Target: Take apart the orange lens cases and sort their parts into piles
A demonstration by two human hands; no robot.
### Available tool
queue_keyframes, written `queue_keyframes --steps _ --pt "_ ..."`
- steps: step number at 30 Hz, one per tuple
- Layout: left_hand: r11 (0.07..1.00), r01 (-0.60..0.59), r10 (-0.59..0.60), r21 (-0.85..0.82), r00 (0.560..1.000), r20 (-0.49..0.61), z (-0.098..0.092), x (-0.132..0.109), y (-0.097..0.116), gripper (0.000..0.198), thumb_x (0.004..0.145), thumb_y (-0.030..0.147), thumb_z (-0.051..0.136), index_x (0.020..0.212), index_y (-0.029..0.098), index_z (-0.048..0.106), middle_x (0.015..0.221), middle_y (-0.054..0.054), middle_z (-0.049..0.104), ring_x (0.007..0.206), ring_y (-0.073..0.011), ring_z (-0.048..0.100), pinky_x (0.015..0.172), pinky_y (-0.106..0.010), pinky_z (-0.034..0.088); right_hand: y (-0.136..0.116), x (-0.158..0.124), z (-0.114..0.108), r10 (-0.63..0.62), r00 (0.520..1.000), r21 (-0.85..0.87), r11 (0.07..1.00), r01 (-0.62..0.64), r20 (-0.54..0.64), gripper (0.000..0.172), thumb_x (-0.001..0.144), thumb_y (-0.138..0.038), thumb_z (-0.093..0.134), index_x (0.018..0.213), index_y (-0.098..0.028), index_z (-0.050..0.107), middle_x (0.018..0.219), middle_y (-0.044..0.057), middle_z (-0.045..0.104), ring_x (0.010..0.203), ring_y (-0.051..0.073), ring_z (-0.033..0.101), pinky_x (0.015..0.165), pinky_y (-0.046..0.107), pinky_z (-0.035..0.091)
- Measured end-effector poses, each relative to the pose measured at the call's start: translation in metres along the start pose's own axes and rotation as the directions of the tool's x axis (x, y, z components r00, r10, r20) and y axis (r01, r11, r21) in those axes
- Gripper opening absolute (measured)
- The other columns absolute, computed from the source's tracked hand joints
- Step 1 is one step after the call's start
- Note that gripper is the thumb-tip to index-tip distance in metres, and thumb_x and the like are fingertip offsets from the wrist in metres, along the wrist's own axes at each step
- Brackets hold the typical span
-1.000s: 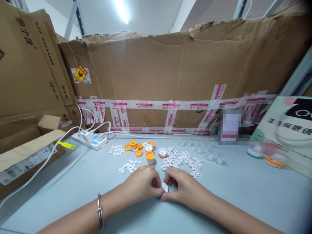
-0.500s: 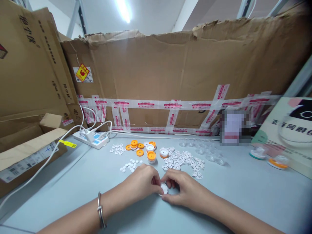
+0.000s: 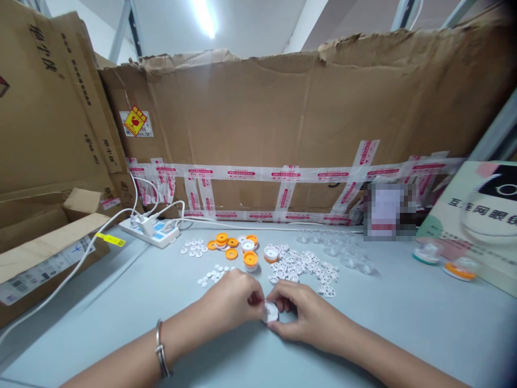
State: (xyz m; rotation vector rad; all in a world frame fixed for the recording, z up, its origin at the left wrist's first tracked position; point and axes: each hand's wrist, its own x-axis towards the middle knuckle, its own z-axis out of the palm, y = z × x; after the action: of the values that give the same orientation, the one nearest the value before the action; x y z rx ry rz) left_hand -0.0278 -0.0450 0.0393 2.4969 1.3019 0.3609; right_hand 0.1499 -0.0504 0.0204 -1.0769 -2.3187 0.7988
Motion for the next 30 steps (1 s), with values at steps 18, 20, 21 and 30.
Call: queue_keyframes --steps 18,20,21,30 --pt "0.988 0.074 -0.056 0.136 0.989 -0.136 -0.017 0.003 -0.014 0.013 0.073 0.014 0.051 0.07 0.016 0.064 0.072 -0.004 0.064 0.069 -0.015 0.057 0.062 -0.023 0.04 0.001 -0.002 -0.002 0.025 1.0 0.022 0.999 -0.025 -0.001 0.015 0.062 -0.016 0.059 0.077 -0.018 0.059 0.07 -0.001 0.054 0.066 0.013 0.05 0.06 0.022 0.04" --pt "0.999 -0.027 0.031 0.035 0.993 -0.111 -0.014 0.002 -0.007 0.011 0.074 0.017 0.053 0.072 0.017 0.064 0.072 -0.002 0.063 0.069 -0.0134 0.056 0.063 -0.022 0.04 0.002 -0.002 -0.002 0.026 1.0 0.045 0.999 -0.026 -0.007 0.016 0.063 -0.017 0.06 0.078 -0.017 0.059 0.07 -0.001 0.053 0.065 0.013 0.05 0.06 0.022 0.04" --pt "0.999 -0.052 0.052 -0.002 0.993 -0.103 -0.013 0.002 -0.005 0.01 0.074 0.018 0.054 0.072 0.017 0.063 0.072 -0.001 0.063 0.068 -0.013 0.055 0.063 -0.022 0.04 0.002 -0.001 -0.003 0.035 0.999 0.061 0.998 -0.034 -0.01 0.016 0.063 -0.018 0.061 0.079 -0.017 0.059 0.069 -0.001 0.053 0.065 0.013 0.05 0.06 0.022 0.04" --pt "0.983 -0.086 0.07 -0.163 0.992 -0.104 -0.015 -0.001 -0.002 0.012 0.078 0.019 0.051 0.082 0.018 0.062 0.078 -0.002 0.064 0.073 -0.0131 0.056 0.066 -0.024 0.041 0.001 0.001 -0.005 0.06 0.997 0.158 0.986 -0.051 -0.057 0.022 0.064 -0.016 0.058 0.085 -0.017 0.058 0.074 0.0 0.053 0.066 0.012 0.05 0.062 0.023 0.042"
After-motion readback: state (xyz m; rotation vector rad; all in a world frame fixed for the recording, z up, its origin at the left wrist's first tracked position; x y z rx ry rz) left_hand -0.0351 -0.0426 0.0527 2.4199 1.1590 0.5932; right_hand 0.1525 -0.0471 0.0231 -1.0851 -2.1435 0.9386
